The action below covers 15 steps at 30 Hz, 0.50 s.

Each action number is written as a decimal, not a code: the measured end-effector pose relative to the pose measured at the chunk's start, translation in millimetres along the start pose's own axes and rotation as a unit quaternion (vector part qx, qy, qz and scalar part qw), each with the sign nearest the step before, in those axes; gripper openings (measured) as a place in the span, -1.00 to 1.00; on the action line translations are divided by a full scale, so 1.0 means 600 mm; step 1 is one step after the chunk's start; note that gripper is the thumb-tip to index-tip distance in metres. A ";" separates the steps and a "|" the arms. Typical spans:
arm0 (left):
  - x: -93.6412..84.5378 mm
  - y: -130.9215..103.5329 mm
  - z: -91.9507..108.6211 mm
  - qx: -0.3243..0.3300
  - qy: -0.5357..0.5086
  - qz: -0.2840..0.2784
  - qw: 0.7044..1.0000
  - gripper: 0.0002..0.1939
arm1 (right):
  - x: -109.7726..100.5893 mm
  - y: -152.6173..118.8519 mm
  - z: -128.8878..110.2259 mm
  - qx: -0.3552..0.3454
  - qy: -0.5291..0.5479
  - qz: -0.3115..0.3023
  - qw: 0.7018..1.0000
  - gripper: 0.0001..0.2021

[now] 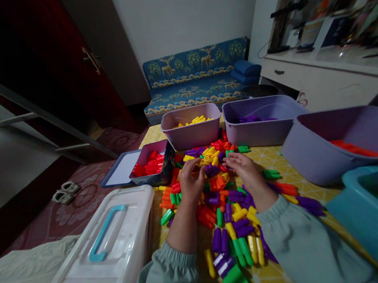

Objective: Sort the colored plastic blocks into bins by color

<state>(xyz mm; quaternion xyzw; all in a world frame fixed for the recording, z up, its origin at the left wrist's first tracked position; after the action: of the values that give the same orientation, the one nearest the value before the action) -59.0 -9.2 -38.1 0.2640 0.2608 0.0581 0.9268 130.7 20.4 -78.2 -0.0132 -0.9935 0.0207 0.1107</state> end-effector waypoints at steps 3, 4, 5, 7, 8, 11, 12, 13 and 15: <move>-0.004 0.003 -0.002 -0.038 -0.039 0.016 0.998 -0.77 | -0.001 -0.001 -0.001 0.000 0.009 0.002 1.000 -0.56; -0.007 0.007 -0.001 -0.054 -0.063 0.022 0.996 -0.75 | -0.002 0.000 0.000 0.002 0.015 0.000 1.000 -0.56; -0.010 0.013 0.000 -0.069 -0.094 0.025 0.993 -0.72 | -0.003 0.000 0.001 0.003 0.020 -0.001 1.000 -0.57; -0.016 0.037 0.009 -0.094 -0.165 0.019 0.982 -0.67 | -0.004 0.002 0.003 -0.002 0.025 -0.001 1.000 -0.58; -0.018 0.055 0.015 -0.104 -0.201 0.007 0.974 -0.66 | -0.005 0.003 0.005 -0.004 0.025 0.002 1.000 -0.58; -0.025 0.128 0.034 -0.162 -0.292 -0.017 0.942 -0.63 | -0.006 0.007 0.011 0.000 0.024 0.015 1.000 -0.61; -0.026 0.156 0.038 -0.188 -0.320 -0.019 0.928 -0.64 | -0.006 0.007 0.012 0.005 0.025 0.021 0.999 -0.63; -0.025 0.185 0.041 -0.206 -0.344 -0.021 0.916 -0.66 | -0.007 0.007 0.013 0.008 0.028 0.024 0.999 -0.65; -0.019 0.238 0.041 -0.240 -0.375 -0.021 0.895 -0.75 | -0.006 0.007 0.013 0.011 0.033 0.023 0.999 -0.67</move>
<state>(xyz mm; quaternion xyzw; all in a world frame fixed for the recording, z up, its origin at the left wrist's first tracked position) -51.8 98.7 59.1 0.0303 -0.1228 -0.0039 0.9920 132.8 24.4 -86.9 -0.0358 -0.9884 0.0337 0.1435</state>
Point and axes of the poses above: each hand's wrist, its own y-axis towards the middle knuckle, its own x-axis out of the palm, z = x × y, the point moved 5 cm from there along y, towards the middle knuckle, and after that the axes turned 9 degrees about -z, right-handed, at the moved point
